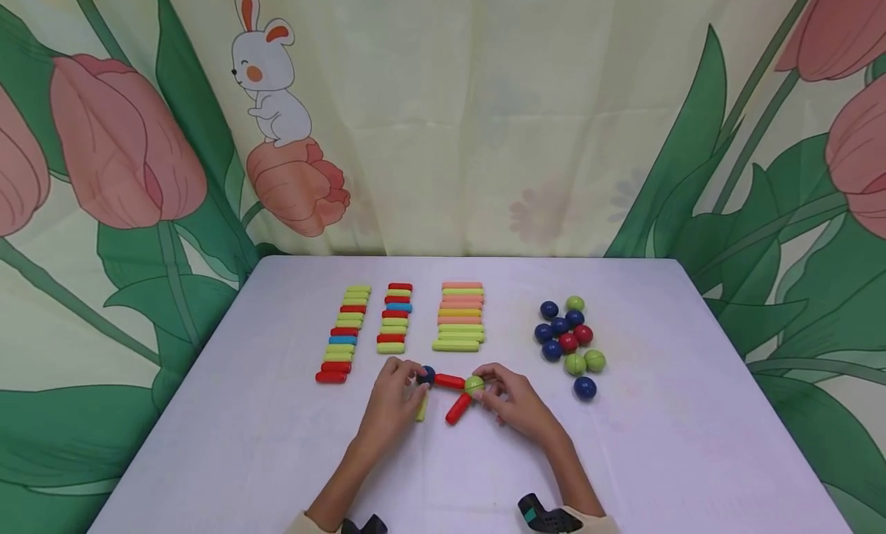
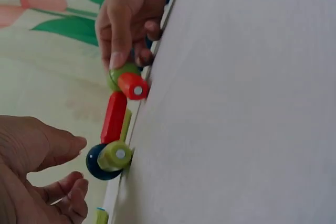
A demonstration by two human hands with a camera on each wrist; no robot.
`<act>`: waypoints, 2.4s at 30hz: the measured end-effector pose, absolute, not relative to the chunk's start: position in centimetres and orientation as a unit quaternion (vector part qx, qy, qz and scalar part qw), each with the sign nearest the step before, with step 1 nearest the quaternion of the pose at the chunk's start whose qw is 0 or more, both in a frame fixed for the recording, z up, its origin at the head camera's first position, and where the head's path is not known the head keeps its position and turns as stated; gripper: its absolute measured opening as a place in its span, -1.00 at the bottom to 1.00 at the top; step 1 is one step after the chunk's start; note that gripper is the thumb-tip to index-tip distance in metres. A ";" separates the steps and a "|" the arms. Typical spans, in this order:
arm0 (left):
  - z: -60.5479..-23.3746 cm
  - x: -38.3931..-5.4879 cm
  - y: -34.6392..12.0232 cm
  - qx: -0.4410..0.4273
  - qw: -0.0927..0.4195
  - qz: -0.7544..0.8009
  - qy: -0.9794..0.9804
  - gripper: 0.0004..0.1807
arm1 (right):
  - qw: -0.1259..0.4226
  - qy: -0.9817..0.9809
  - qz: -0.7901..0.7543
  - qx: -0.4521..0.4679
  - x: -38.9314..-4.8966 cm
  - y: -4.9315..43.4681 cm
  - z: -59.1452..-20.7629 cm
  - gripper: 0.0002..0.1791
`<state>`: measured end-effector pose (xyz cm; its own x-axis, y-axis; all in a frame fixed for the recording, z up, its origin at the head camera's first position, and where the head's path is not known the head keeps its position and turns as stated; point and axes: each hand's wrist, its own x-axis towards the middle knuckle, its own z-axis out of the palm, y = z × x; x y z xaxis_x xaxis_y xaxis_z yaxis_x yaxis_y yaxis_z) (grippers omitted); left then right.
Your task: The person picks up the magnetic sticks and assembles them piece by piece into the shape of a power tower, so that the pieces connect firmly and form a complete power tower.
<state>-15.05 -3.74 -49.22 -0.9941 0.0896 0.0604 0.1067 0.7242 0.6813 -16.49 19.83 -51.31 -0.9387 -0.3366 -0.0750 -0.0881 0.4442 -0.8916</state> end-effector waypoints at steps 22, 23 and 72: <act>-50.2 -16.0 -5.7 -0.113 -0.075 -0.374 -0.917 -0.61 | -0.240 0.909 -0.334 0.067 -17.1 21.3 -51.6 -0.58; -50.2 -16.0 -5.8 -0.124 -0.082 -0.369 -0.917 -0.59 | -0.237 0.916 -0.314 0.077 -17.1 21.5 -51.7 -0.54; -51.0 -15.7 -3.9 -0.145 -0.072 -0.333 -0.929 -0.73 | 0.110 0.826 -0.532 -0.150 -16.4 19.5 -51.5 -0.54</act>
